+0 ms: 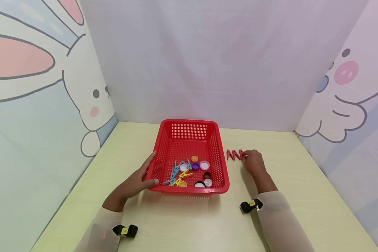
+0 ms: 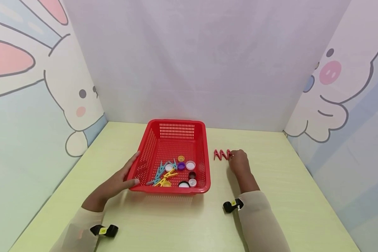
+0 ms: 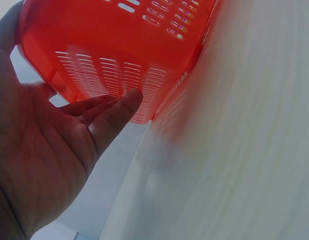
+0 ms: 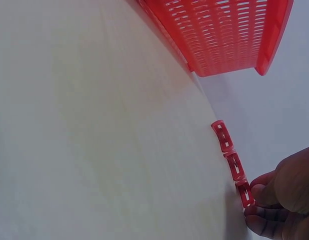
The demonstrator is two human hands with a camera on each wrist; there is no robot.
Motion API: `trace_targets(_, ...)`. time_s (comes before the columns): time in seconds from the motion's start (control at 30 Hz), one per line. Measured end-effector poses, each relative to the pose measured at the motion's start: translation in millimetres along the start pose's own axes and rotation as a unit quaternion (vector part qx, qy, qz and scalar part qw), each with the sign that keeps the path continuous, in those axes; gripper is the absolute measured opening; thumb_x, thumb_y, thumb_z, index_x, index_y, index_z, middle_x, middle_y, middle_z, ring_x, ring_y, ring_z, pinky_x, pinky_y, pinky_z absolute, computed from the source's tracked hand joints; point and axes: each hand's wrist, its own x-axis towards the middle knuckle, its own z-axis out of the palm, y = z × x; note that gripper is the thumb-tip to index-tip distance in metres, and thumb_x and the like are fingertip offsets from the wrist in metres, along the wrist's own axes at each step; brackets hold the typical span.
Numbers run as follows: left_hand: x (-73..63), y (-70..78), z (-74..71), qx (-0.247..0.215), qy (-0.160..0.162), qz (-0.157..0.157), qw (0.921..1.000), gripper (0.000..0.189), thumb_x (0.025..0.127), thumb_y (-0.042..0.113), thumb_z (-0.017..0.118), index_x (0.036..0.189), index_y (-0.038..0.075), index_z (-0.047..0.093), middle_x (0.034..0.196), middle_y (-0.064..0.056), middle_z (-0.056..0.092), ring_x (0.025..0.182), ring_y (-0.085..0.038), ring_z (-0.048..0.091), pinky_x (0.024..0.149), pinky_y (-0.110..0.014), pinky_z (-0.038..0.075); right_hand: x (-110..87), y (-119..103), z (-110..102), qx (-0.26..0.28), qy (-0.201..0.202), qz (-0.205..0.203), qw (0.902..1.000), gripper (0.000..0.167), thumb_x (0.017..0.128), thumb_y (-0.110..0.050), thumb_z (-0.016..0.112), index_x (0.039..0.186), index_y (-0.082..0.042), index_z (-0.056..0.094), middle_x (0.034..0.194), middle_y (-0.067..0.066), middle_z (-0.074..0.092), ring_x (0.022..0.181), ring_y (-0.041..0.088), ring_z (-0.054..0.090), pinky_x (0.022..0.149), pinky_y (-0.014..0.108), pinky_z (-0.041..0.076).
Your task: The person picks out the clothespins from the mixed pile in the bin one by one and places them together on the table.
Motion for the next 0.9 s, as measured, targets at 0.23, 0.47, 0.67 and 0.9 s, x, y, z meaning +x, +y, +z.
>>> trace_targets(0.23, 0.0, -0.1, -0.2, 0.002, 0.000, 0.001, 1.0000, 0.119, 0.091, 0.028, 0.084, 0.177, 0.031, 0.002, 0.161, -0.024, 0.042, 0.142, -0.044, 0.050, 0.090, -0.035, 0.068, -1.1, -2, -1, 0.000, 0.000, 0.003, 1.0000, 0.030, 0.103, 0.001, 0.061, 0.128, 0.007, 0.076, 0.120, 0.030, 0.074, 0.108, 0.041, 0.065, 0.086, 0.046, 0.054)
trace_targets(0.47, -0.1, -0.9, -0.7, 0.004, 0.000, 0.001, 1.0000, 0.119, 0.091, 0.028, 0.084, 0.177, 0.031, 0.002, 0.161, -0.025, 0.041, 0.141, -0.043, 0.050, 0.089, -0.035, 0.068, -4.7, -5, -3, -0.004, 0.004, 0.013, 0.9999, 0.035, 0.101, 0.002, 0.063, 0.134, 0.009, 0.071, 0.124, 0.034, 0.066, 0.111, 0.043, 0.061, 0.090, 0.049, 0.055)
trace_targets(0.67, 0.2, -1.6, -1.0, 0.002, -0.001, 0.002, 1.0000, 0.119, 0.091, 0.028, 0.084, 0.177, 0.032, 0.002, 0.161, -0.025, 0.041, 0.142, -0.044, 0.049, 0.089, -0.035, 0.068, -8.2, -8, -7, -0.002, 0.007, 0.021, 0.9998, 0.045, 0.097, 0.009, 0.059, 0.142, 0.011, 0.064, 0.127, 0.036, 0.061, 0.110, 0.044, 0.061, 0.095, 0.052, 0.057)
trace_targets(0.9, 0.8, -2.4, -1.1, 0.004, -0.001, 0.000, 1.0000, 0.118, 0.091, 0.028, 0.083, 0.177, 0.032, 0.002, 0.161, -0.025, 0.041, 0.141, -0.043, 0.049, 0.090, -0.035, 0.068, -13.2, -16, -16, -0.008, 0.034, 0.011, 0.9993, 0.049, 0.101, 0.007, 0.057, 0.150, 0.008, 0.058, 0.135, 0.037, 0.055, 0.114, 0.046, 0.064, 0.097, 0.057, 0.059)
